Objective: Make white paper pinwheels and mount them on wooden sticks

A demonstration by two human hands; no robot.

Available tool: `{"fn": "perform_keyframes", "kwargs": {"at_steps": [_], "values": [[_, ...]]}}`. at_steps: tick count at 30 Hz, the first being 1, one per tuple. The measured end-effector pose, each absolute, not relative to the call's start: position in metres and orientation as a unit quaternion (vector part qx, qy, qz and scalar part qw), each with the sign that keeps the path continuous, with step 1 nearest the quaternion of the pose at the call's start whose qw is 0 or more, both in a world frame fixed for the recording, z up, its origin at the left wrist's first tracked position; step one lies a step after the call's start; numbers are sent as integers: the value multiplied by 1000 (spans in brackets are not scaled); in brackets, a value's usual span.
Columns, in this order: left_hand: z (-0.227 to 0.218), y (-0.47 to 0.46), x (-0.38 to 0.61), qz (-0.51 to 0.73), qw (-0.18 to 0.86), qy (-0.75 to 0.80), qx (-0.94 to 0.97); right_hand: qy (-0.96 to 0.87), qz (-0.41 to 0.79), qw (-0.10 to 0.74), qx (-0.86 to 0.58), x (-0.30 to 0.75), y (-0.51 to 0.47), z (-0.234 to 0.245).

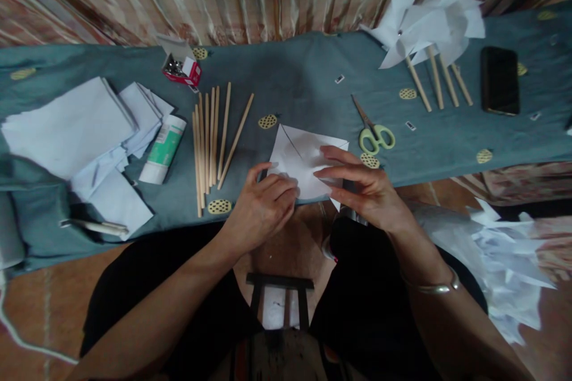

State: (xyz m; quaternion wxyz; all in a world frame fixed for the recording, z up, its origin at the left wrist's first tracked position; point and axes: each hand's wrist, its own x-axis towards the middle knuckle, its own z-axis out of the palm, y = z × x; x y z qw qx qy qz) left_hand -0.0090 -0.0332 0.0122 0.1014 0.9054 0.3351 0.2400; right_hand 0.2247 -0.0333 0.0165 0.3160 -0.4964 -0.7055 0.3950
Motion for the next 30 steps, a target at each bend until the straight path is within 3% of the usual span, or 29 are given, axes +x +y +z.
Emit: {"fn": "perform_keyframes", "kwargs": {"at_steps": [30], "values": [[8,-35,7,237,105,345,902,-729,155,286,-603,198,-36,1]]}}
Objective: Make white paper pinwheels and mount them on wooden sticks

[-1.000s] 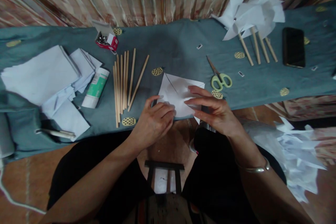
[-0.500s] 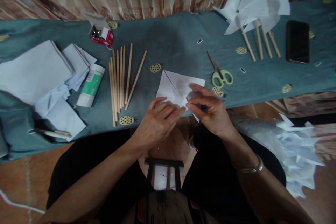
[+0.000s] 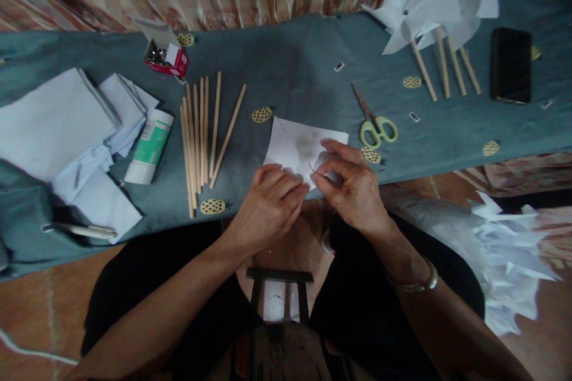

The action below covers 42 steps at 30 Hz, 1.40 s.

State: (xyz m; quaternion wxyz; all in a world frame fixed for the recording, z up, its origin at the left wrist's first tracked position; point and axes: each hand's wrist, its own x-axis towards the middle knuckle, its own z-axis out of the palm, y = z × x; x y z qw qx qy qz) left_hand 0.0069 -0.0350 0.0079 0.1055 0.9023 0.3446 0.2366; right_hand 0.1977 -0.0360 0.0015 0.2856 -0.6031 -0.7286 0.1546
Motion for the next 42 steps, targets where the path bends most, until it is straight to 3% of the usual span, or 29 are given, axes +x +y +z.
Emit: {"fn": "perform_keyframes", "kwargs": {"at_steps": [42], "values": [[10,-33,8,220,115,378,892,-800,126,206,-549,186,-53,-3]]}}
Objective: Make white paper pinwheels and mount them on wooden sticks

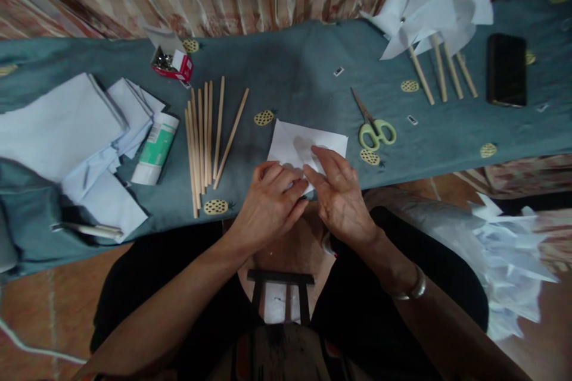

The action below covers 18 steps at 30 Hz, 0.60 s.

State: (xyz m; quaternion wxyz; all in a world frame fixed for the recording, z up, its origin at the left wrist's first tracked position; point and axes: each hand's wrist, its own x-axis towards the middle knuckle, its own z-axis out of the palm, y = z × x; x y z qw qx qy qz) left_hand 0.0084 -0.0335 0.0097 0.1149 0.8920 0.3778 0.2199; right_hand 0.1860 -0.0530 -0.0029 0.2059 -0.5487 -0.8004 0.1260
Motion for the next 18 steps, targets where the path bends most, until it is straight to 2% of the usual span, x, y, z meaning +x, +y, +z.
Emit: {"fn": "perform_keyframes", "kwargs": {"at_steps": [11,18], "values": [[7,-30,13,198,98,369,903,-787,149,236,-551,186,-50,-5],[5,-29,13,203,81,364,905,-779,171,224,-560,194,-51,-5]]}}
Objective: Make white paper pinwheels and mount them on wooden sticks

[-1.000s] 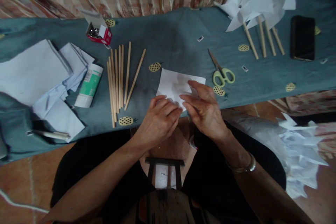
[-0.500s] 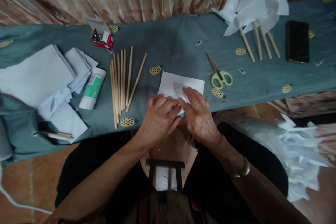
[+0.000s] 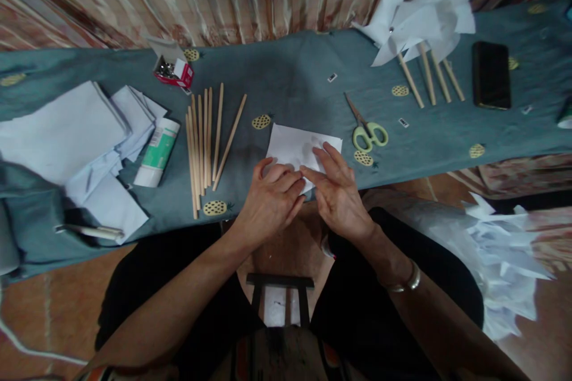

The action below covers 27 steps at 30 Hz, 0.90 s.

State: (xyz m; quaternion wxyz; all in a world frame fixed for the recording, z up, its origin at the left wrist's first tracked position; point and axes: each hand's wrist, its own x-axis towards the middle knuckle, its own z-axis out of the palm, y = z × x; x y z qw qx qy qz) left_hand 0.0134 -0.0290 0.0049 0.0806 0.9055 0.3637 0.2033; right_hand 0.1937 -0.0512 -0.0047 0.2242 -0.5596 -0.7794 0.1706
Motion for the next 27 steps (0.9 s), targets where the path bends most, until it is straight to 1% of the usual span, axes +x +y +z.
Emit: {"fn": "perform_keyframes", "kwargs": {"at_steps": [3,10,13,19,23,27], "values": [[5,-29,14,201,77,365,906,-778,174,228,-559,203,-50,-1],[6,-28,15,208,77,364,905,-752,152,271,-581,225,-46,12],[6,-28,15,213,71,363,904,-754,158,254,-586,235,-49,16],[6,-28,15,208,62,361,907,-771,211,179,-573,246,-59,16],[6,-28,15,210,64,364,905,-771,228,182,-566,246,-59,16],[6,-27,15,209,67,360,907,-771,231,205,-557,243,-57,18]]}}
